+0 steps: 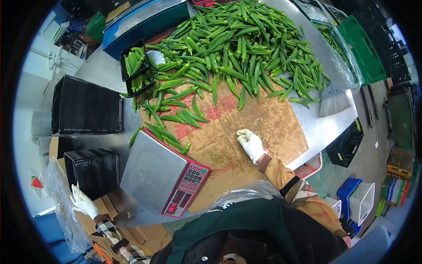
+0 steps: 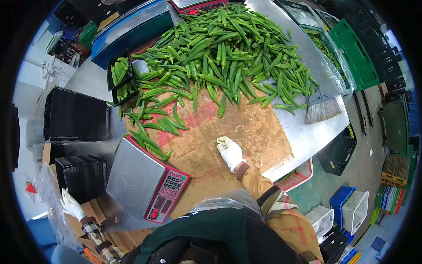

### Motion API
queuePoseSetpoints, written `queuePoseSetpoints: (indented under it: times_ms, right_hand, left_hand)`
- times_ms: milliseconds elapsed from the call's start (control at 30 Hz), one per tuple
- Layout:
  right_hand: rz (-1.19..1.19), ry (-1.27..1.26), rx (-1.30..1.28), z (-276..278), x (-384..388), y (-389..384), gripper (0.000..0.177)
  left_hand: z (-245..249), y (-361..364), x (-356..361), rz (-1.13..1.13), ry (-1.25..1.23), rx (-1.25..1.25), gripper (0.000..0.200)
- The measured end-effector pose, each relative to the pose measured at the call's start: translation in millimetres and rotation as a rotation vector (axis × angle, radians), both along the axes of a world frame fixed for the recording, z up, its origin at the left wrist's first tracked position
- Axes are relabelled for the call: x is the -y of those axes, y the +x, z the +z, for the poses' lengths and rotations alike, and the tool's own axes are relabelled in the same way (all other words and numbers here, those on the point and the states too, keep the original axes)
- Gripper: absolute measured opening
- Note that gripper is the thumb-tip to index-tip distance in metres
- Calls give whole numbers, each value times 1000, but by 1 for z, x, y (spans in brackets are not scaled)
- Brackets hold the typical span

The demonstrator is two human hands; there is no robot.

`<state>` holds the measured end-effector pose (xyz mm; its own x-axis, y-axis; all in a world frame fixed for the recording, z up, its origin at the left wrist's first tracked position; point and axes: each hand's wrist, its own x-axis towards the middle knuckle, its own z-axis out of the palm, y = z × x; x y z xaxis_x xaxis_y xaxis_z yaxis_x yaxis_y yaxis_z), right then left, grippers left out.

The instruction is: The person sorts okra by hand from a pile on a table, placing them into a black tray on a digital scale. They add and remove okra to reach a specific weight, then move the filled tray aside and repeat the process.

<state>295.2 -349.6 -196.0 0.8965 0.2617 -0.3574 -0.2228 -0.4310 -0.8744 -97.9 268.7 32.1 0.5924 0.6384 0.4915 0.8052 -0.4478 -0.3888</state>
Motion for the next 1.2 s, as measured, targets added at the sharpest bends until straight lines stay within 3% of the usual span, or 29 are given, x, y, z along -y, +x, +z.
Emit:
queuePoseSetpoints:
  times_ms: [67,167,200,333,433,533,567,600,633,667,700,733,767,800,900,967,1033,1100,1200]
  right_hand:
    - [15,-36,-3,8,-2,1,19]
    - [31,-88,-15,4,-3,4,16]
    - [26,-103,32,0,-4,3,17]
    - [11,-88,20,6,-5,2,18]
    - [43,-54,40,-20,-4,10,15]
    - [-67,-46,-219,26,-12,47,16]
    - [-128,-65,13,22,-17,57,23]
    - [-150,-111,57,30,-23,70,26]
    - [-173,-155,98,38,-30,83,30]
    - [-173,-242,121,42,-39,93,34]
    - [-174,-327,146,46,-48,103,38]
    - [-179,-412,172,48,-53,111,42]
    - [-165,-421,146,49,-55,115,45]
    - [-153,-430,122,49,-56,120,48]
    - [-159,-453,94,51,-53,126,49]
    - [-188,-447,81,52,-49,127,46]
    - [-88,-348,66,52,-33,125,44]
    - [-23,-246,71,46,-5,117,44]
    - [-5,-95,226,46,87,79,50]
  left_hand:
    - [10,1,2,-93,-234,28,40]
    - [-10,-27,-35,-197,-749,598,40]
    - [3,-9,-18,-90,-780,707,40]
    - [11,1,-16,-133,-730,1089,34]
    - [30,31,33,-147,-458,981,29]
    - [45,58,105,-148,-179,873,25]
    - [52,87,160,-442,-89,679,19]
    - [53,111,208,-581,-154,572,18]
    - [40,113,235,-570,-180,352,16]
    - [25,117,265,-583,-441,385,16]
    - [3,114,292,-609,-552,411,17]
    - [-24,98,304,-460,-726,320,19]
    - [-34,94,309,-545,-931,233,21]
    - [-27,101,331,-477,-866,119,23]
    - [-25,108,340,-551,-788,315,24]
    - [-28,114,333,-399,-847,471,24]
    - [-18,134,324,-348,-1094,698,25]
    - [1,161,325,-327,-1187,777,26]
    - [4,183,311,-457,-1043,662,24]
